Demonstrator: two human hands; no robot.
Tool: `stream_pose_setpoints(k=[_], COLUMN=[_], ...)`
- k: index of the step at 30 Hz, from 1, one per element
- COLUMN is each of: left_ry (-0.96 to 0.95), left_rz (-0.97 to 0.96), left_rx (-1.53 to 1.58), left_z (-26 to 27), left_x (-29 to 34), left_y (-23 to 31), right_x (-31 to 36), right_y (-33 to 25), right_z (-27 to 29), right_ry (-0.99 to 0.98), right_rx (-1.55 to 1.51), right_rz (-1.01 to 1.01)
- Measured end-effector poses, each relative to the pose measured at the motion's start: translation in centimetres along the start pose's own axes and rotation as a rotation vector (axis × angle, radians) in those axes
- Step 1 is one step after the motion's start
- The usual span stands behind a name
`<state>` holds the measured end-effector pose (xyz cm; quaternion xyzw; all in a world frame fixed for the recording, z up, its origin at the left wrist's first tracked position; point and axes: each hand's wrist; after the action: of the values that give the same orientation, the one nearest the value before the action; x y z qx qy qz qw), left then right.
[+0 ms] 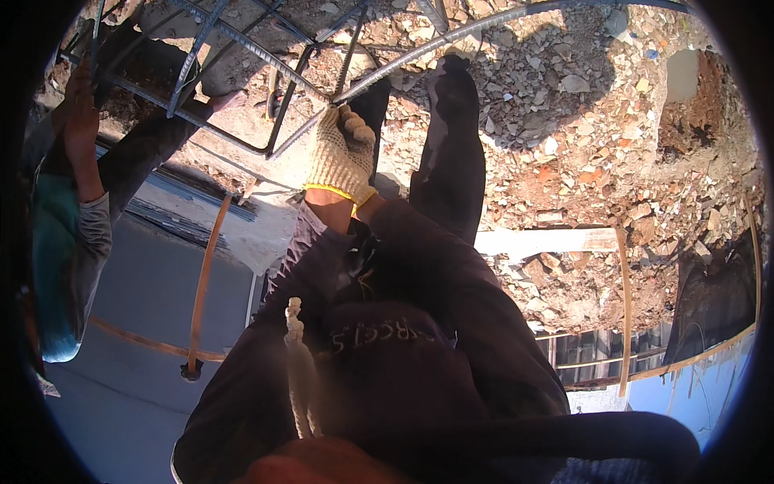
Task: The person works with others to construct a rebar cage by positioning metal bars and securing them with wire using pliers.
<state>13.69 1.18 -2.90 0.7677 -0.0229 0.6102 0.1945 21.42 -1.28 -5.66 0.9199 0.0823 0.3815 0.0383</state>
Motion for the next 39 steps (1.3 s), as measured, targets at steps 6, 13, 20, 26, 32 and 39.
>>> stream_pose_setpoints(k=[6, 13, 20, 26, 32, 39], left_ry=[0.039, 0.056, 0.065, -0.194, -0.089, -0.133], left_rz=[-0.131, -0.044, -0.011, -0.298, -0.941, -0.948], left_rx=[-0.026, -0.144, -0.112, -0.516, -1.037, -1.542], left_z=[-0.1, -1.9, -2.2, -0.7, 1.2, 5.9], left_x=[0.6, 1.8, 2.7, 5.5, 1.8, -2.1], left_y=[-0.7, 0.3, 0.4, 11.2, 17.0, 12.6], right_x=[1.6, -4.9, -8.0, -12.1, -15.0, -14.1], right_y=[6.0, 2.5, 2.4, 5.0, 7.2, 4.2], right_z=[-5.0, -11.2, -14.1, -7.9, -6.4, -10.2], right_ry=[0.347, 0.422, 0.607, 0.782, 1.186, 0.762], right_rx=[1.673, 1.908, 1.671, 1.174, 2.287, 2.709], right_rz=[0.226, 0.844, 0.675, 0.405, 0.152, -0.552])
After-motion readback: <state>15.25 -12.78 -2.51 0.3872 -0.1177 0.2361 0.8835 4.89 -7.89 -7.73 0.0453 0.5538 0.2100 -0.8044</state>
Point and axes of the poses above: each hand's wrist, its own x-axis away from the middle knuckle, its own z-axis out of the back of the hand, y = z × x, and after that the axes turned 14 degrees about -z, right-handed
